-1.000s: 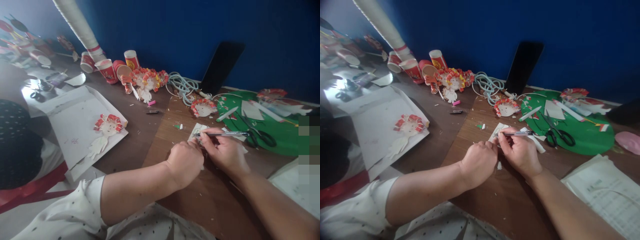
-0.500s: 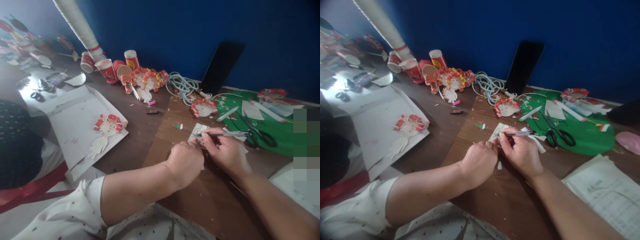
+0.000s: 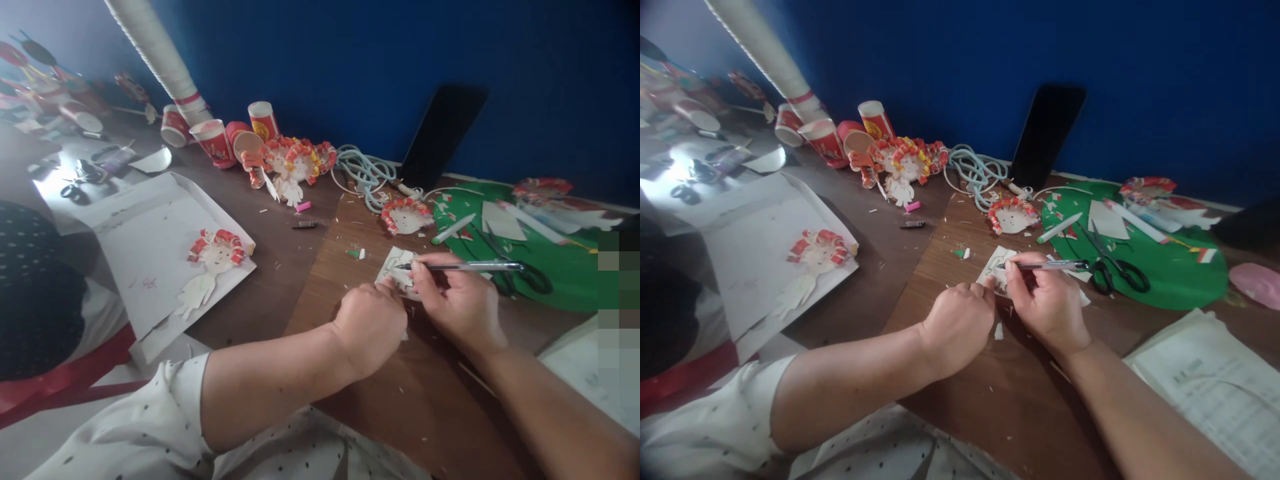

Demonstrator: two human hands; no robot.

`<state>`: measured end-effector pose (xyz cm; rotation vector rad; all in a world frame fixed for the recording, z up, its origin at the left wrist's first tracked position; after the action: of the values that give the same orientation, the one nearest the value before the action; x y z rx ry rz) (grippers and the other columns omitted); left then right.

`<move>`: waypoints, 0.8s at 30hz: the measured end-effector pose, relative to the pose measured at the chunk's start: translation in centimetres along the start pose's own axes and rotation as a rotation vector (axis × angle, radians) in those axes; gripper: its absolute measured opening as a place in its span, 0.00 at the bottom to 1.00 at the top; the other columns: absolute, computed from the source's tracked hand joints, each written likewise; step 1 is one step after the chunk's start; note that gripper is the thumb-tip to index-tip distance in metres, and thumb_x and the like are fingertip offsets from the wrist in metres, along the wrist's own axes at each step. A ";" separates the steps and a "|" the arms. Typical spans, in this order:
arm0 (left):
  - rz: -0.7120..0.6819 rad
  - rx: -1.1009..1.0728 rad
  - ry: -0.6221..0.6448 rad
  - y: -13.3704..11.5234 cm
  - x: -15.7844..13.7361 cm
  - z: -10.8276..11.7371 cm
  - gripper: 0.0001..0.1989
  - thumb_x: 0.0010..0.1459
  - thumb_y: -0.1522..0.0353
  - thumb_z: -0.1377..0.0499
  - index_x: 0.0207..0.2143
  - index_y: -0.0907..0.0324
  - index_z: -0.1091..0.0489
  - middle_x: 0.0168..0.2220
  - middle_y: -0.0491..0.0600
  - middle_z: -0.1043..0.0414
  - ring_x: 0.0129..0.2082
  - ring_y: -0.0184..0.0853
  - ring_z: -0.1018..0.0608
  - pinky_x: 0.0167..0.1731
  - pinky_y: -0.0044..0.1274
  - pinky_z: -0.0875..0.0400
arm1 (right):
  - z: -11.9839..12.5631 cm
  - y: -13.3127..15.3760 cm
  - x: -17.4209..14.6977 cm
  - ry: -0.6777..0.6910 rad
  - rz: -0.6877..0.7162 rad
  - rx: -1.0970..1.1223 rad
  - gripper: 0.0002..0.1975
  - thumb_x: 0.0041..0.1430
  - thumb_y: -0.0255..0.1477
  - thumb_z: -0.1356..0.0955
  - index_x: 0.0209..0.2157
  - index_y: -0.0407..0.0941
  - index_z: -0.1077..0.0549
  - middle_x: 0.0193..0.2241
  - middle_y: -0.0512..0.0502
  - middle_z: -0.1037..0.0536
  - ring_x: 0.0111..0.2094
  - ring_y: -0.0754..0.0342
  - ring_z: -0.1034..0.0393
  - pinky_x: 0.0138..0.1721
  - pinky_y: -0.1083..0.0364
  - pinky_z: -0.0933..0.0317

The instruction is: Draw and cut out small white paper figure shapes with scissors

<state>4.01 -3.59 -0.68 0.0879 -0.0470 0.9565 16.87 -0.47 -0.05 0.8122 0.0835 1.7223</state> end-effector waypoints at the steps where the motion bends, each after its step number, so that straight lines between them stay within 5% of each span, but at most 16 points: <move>1: 0.001 0.004 0.001 0.0 0.0 0.0 0.20 0.62 0.74 0.50 0.54 0.76 0.34 0.29 0.56 0.28 0.26 0.36 0.23 0.21 0.22 0.36 | 0.0 -0.1 0.0 0.002 -0.006 -0.009 0.11 0.63 0.37 0.35 0.37 0.46 0.25 0.29 0.44 0.20 0.30 0.49 0.23 0.32 0.54 0.32; 24: -0.002 -0.008 0.028 0.0 0.1 0.1 0.19 0.63 0.75 0.50 0.53 0.75 0.32 0.30 0.58 0.27 0.27 0.36 0.23 0.21 0.22 0.36 | -0.5 -0.7 0.2 0.036 -0.076 -0.041 0.14 0.63 0.39 0.36 0.38 0.44 0.25 0.23 0.47 0.22 0.24 0.52 0.26 0.25 0.56 0.38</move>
<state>4.06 -3.54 -0.62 0.0671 -0.0253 0.9549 17.18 0.08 -0.68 0.7388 0.1018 1.6620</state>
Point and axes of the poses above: each hand's wrist, its own x-axis towards the middle knuckle, its own z-axis out of the back of the hand, y = z × x, the point moved 4 cm from there along x, towards the middle knuckle
